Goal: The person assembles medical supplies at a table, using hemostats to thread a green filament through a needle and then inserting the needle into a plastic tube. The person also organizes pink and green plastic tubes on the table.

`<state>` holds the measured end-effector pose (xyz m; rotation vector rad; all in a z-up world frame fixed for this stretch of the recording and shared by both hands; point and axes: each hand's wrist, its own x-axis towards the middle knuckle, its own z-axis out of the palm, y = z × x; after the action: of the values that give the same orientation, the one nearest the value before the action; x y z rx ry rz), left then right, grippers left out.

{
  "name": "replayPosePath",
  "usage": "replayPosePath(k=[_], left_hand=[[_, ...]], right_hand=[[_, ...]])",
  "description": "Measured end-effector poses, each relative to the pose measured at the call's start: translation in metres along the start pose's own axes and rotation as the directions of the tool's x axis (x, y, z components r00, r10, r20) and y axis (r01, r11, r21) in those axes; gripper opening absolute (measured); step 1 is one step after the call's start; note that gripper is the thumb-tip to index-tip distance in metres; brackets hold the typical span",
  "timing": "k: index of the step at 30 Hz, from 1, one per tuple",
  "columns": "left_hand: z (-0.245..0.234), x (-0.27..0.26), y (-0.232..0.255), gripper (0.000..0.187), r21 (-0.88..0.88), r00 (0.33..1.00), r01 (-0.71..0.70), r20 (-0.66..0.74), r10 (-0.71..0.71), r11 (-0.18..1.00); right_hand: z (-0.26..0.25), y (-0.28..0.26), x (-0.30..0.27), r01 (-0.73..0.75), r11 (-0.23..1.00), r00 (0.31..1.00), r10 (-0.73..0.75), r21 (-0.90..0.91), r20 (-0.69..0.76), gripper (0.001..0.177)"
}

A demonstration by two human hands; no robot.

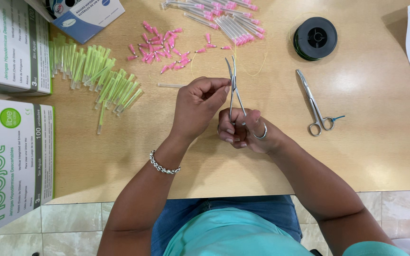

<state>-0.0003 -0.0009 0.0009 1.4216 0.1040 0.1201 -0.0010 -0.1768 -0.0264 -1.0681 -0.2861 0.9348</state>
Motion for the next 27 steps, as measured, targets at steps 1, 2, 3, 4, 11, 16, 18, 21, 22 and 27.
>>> replayPosePath(k=[1,2,3,4,11,16,18,21,22,27], left_hand=[[-0.001,0.001,-0.002,0.013,0.000,1.000,0.000,0.000,0.000,1.000],[-0.003,0.002,-0.004,0.015,0.016,1.000,-0.019,0.010,0.019,1.000],[-0.004,0.002,-0.006,0.017,0.033,0.999,-0.039,0.021,0.038,0.999],[-0.005,0.002,-0.006,0.017,0.033,0.999,-0.038,0.020,0.038,0.999],[-0.009,0.004,-0.012,0.019,0.052,0.998,-0.053,0.025,0.052,0.997],[-0.010,0.003,-0.009,0.020,0.101,0.996,-0.079,0.037,0.076,0.992],[-0.010,0.002,-0.006,0.020,0.111,0.995,-0.096,0.040,0.092,0.989],[-0.010,0.003,-0.007,0.019,0.123,0.992,-0.114,0.058,0.108,0.986],[-0.010,0.004,-0.001,0.019,0.123,0.992,-0.116,0.058,0.109,0.986],[-0.015,0.008,0.003,0.022,-0.165,0.998,0.062,-0.006,-0.064,0.984]], right_hand=[[0.001,0.000,0.000,0.000,1.000,1.000,0.000,0.000,0.000,0.093],[0.002,0.000,0.000,0.009,1.000,1.000,-0.009,-0.002,-0.006,0.090],[0.003,0.000,0.000,0.019,1.000,1.000,-0.019,-0.004,-0.012,0.088],[0.001,0.001,0.001,0.018,1.000,1.000,-0.018,-0.004,-0.011,0.088],[-0.009,0.015,0.003,0.089,0.996,0.996,-0.089,0.030,-0.027,0.078],[-0.019,0.024,0.005,0.162,0.986,0.987,-0.161,0.051,-0.012,0.074],[-0.025,0.029,0.006,0.187,0.980,0.982,-0.186,0.065,-0.020,0.070],[-0.017,0.019,0.004,0.161,0.985,0.987,-0.161,0.055,-0.010,0.071],[-0.011,0.008,0.003,0.162,0.985,0.987,-0.162,0.054,-0.009,0.071],[-0.008,-0.035,0.001,-0.006,0.896,0.999,-0.013,-0.444,-0.039,0.087]])
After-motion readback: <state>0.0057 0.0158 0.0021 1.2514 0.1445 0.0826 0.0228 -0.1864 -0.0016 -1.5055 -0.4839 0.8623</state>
